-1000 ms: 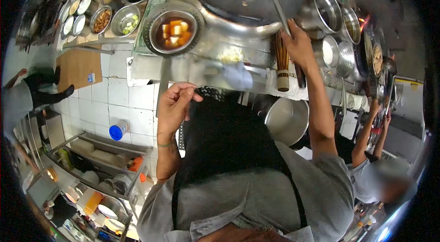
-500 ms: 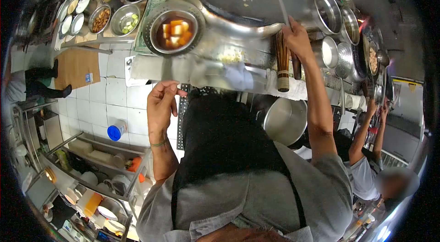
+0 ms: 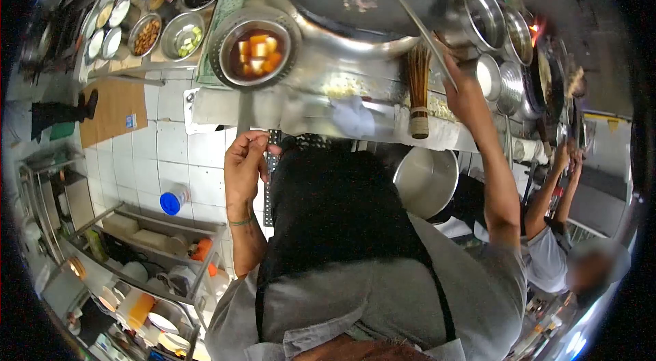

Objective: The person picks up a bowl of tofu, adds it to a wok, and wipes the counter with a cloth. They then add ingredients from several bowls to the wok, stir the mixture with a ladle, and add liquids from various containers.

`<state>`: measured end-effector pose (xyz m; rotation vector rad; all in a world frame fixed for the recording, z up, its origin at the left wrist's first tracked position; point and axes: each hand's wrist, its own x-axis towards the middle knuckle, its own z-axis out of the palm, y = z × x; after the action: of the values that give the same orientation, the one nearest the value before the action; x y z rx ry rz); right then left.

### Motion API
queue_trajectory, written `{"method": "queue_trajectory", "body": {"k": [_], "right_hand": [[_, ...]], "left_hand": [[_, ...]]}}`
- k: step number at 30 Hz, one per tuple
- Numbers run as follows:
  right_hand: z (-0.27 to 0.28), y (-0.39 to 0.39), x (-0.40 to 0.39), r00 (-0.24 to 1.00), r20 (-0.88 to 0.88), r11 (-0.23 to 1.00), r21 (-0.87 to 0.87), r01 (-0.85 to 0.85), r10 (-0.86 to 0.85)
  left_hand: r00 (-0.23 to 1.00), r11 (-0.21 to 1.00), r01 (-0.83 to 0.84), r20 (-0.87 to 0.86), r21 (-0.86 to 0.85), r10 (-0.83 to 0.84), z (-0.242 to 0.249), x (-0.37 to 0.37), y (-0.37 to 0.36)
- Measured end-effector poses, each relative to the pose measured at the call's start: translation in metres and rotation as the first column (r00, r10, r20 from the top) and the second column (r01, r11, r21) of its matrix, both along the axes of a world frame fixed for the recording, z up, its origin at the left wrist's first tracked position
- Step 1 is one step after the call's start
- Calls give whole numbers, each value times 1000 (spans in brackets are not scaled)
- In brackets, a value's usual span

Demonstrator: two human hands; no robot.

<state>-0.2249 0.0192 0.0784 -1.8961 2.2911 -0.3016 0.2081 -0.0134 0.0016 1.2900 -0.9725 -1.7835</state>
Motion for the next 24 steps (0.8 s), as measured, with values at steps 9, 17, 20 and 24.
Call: {"method": "queue_trajectory", "body": {"k": [9,17,20,24], "right_hand": [[-69,-65,-18,998,-22,945,-321,-59,54],[-33,-44,9,975,215,995,-66,74,-58],[-27,-48,11,956,287,989,-110,102,-67],[-16,-34,27,797,582,987,93,135,-163]], "left_hand": [[995,992,101,1,-81,-101,16,-7,-12],[999,1000,-28,-19,-4,28,2,13,0],[1000,1000,11,-17,-17,-11,5,12,-1],[994,997,83,-68,-9,-83,6,13,-8]]}}
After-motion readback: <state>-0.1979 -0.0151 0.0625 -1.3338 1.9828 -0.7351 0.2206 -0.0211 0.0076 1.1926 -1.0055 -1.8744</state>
